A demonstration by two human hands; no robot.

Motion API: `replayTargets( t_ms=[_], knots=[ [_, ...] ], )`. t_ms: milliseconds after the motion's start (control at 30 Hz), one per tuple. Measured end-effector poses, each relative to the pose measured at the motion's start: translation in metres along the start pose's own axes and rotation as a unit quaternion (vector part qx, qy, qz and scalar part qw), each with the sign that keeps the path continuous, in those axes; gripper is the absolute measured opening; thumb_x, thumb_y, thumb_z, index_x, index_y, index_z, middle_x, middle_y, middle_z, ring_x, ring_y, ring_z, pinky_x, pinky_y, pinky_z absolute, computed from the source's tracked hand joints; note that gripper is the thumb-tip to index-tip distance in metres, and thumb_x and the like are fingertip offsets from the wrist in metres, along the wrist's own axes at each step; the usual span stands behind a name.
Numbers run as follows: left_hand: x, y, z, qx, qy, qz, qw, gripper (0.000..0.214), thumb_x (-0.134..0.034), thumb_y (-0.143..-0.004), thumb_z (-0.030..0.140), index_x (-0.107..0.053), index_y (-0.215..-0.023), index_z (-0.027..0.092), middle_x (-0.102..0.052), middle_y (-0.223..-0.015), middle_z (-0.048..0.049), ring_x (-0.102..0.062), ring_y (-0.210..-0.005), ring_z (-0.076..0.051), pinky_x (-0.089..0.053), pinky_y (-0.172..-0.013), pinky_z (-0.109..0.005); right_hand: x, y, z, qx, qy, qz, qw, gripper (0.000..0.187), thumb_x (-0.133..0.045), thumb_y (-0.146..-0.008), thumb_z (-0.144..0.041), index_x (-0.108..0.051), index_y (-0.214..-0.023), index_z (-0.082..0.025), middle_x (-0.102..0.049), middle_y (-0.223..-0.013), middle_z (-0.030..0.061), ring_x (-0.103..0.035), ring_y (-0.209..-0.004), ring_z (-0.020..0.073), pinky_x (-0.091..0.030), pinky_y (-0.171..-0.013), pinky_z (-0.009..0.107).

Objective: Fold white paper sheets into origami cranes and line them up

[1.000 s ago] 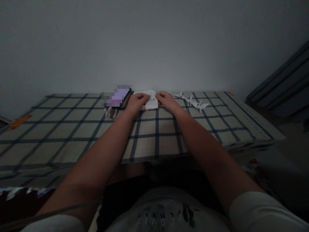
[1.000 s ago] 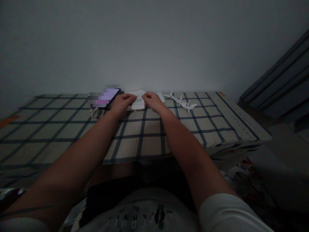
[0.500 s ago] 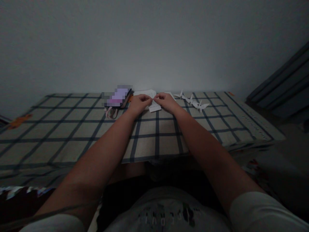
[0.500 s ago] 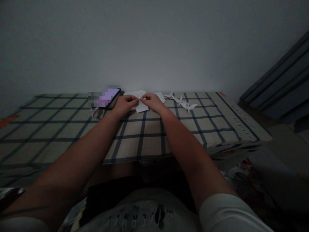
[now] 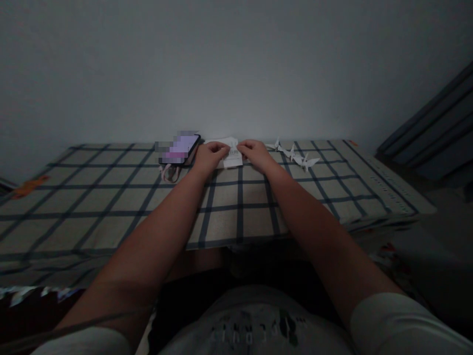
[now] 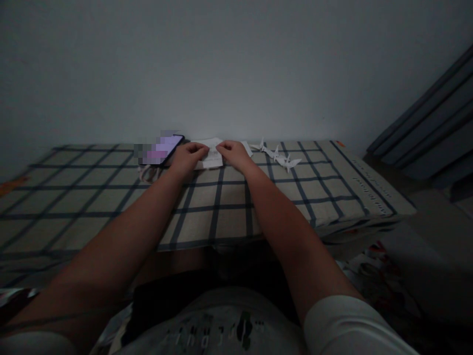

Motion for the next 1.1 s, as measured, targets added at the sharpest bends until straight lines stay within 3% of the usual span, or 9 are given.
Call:
replayTargets(
  t_ms=[400,533,633,833,1100],
  knots=[
    [0.002,0.002,0.002,0.024,0.067,0.009,0.997,0.032,-0.075,-0.071,0.044,-0.074,-0.086,0.016,-0.068,-0.076,-0.0027,-0.057,-0.067,-0.013,-0.046,-0.065,-0.025,0.006,-0.003,0.006,-0.026,-0.041,0.016,0.999,0.016,-0.058,-0.090,-0.024,-0.071,-0.090,-0.015,-0.063,-0.069,0.0000,-0.055,-0.061,0.0096,-0.045,-0.059,0.022],
    [-0.005,0.006,0.002,0.034,0.016,-0.039,0.999,0.037,-0.075,-0.073,0.051,-0.075,-0.084,0.016,-0.064,-0.067,-0.0020,-0.053,-0.060,-0.012,-0.042,-0.059,-0.025,0.016,-0.006,0.008,-0.020,-0.038,0.058,0.997,0.018,-0.057,-0.091,-0.026,-0.070,-0.095,-0.016,-0.064,-0.071,-0.0003,-0.056,-0.062,0.0091,-0.046,-0.059,0.020],
    [-0.004,0.007,0.008,0.011,-0.026,-0.038,0.999,0.034,-0.073,-0.075,0.050,-0.073,-0.076,0.015,-0.061,-0.061,-0.0015,-0.048,-0.056,-0.012,-0.038,-0.056,-0.026,0.018,-0.006,0.007,-0.019,-0.049,0.072,0.996,0.019,-0.056,-0.092,-0.029,-0.069,-0.099,-0.017,-0.065,-0.073,-0.0002,-0.057,-0.062,0.0087,-0.045,-0.057,0.020],
    [0.006,0.001,0.008,-0.018,-0.050,0.014,0.998,0.035,-0.068,-0.078,0.051,-0.071,-0.072,0.017,-0.060,-0.059,-0.0013,-0.047,-0.056,-0.013,-0.036,-0.056,-0.027,0.002,0.001,0.005,-0.054,-0.064,0.007,0.996,0.009,-0.064,-0.089,-0.025,-0.065,-0.089,-0.016,-0.063,-0.070,-0.0011,-0.055,-0.059,0.0079,-0.043,-0.054,0.019],
    [0.005,0.001,0.005,-0.006,0.005,0.023,1.000,0.027,-0.071,-0.076,0.043,-0.072,-0.081,0.016,-0.062,-0.065,-0.0009,-0.051,-0.059,-0.012,-0.042,-0.058,-0.025,0.001,0.004,0.003,-0.073,-0.048,0.007,0.996,0.012,-0.063,-0.089,-0.021,-0.059,-0.078,-0.016,-0.059,-0.065,-0.0023,-0.051,-0.055,0.0083,-0.042,-0.056,0.021]
  ],
)
Point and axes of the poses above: each hand's wrist, its own y-axis away from the middle knuckle, its own x-axis out of the back of the hand, z = x × y, the point moved 8 cm from there along -y, towards the middle knuckle
